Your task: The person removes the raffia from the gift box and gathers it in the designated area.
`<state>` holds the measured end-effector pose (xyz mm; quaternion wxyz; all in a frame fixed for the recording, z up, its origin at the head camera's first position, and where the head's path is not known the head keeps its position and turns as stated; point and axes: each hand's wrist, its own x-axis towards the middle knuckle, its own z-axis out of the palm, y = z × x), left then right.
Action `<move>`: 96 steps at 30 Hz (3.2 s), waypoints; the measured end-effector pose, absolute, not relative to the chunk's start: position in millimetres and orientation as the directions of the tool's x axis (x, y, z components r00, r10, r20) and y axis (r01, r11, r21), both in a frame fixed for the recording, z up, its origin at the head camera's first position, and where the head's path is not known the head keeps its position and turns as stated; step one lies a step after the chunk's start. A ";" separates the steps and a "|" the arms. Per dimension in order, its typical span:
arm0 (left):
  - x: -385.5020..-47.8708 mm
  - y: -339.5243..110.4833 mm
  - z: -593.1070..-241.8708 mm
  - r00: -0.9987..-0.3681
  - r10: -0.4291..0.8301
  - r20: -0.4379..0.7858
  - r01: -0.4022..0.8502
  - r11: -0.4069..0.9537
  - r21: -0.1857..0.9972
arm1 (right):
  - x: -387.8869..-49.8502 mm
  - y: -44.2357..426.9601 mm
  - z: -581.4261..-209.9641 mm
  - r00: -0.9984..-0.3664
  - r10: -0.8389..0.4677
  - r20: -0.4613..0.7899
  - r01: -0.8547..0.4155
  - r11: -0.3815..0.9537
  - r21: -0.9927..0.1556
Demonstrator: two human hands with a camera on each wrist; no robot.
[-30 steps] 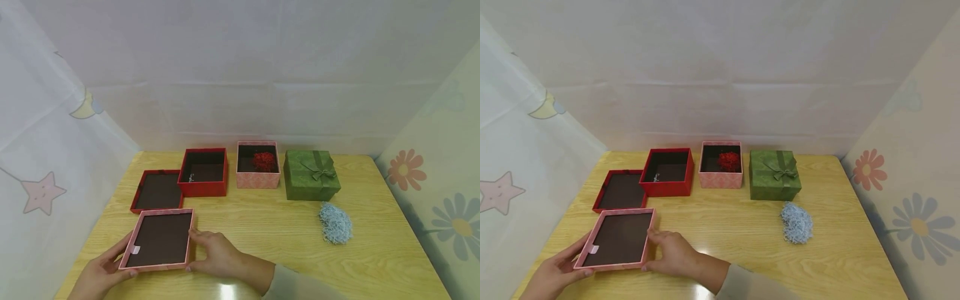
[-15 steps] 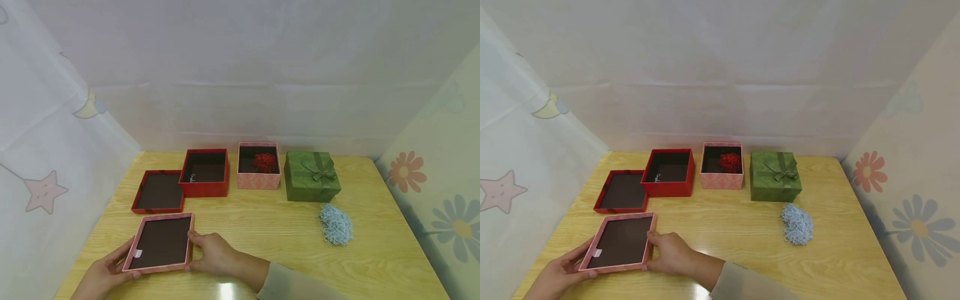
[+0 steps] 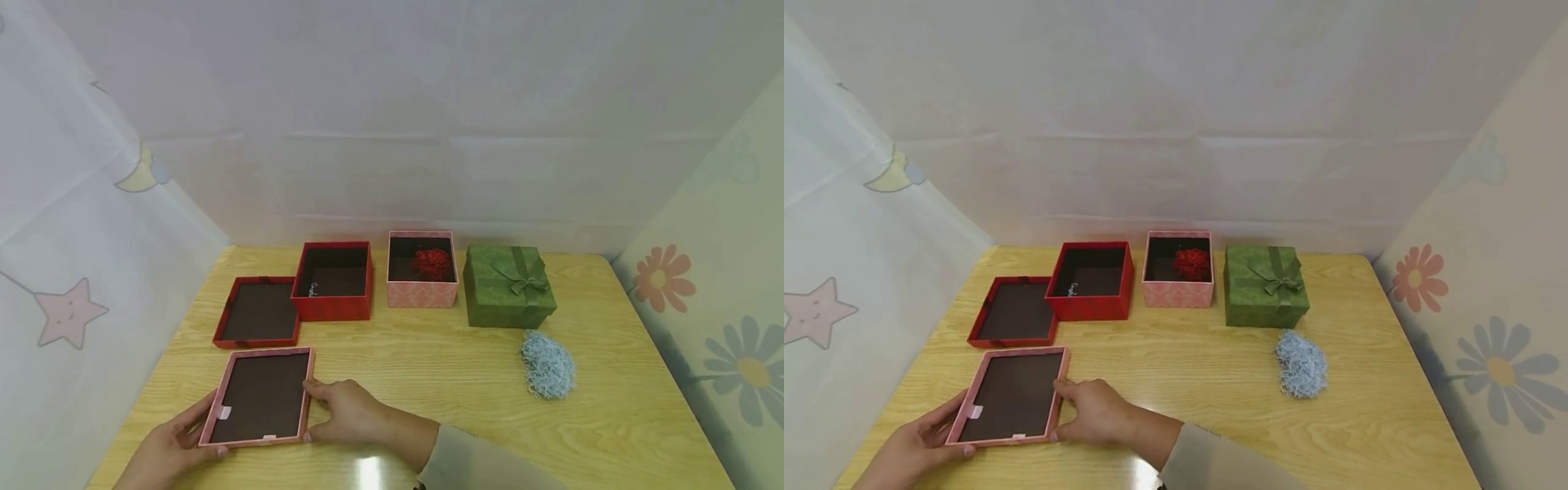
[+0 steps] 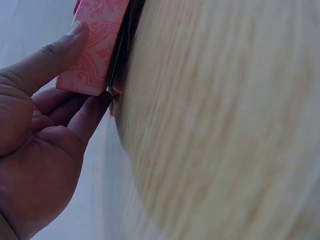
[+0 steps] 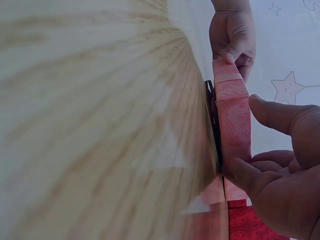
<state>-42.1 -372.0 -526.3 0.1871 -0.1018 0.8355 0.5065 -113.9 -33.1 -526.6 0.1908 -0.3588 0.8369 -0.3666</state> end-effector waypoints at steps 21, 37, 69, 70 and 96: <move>-42.0 -374.3 -509.9 -0.968 0.066 -0.244 -0.168 0.553 0.816 | -124.8 -9.9 -515.2 -0.704 -0.702 -0.102 -0.311 0.435 -0.845; -51.4 -346.9 -478.7 -0.983 0.136 -0.127 -0.052 0.457 0.888 | -131.3 13.3 -509.7 -0.737 -0.666 -0.113 -0.131 0.305 -0.943; -121.7 -259.0 -455.0 -0.974 0.204 0.094 0.198 0.581 0.789 | -153.6 67.1 -493.5 -0.815 -0.579 -0.021 -0.165 0.265 -0.950; -124.4 -256.1 -454.8 -0.975 0.202 0.095 0.197 0.578 0.792 | -154.7 69.2 -493.0 -0.817 -0.577 -0.013 -0.173 0.266 -0.948; -184.5 -186.5 -445.9 -0.947 0.283 0.152 0.293 0.568 0.769 | -179.1 116.9 -481.5 -0.907 -0.407 0.109 -0.232 0.265 -0.936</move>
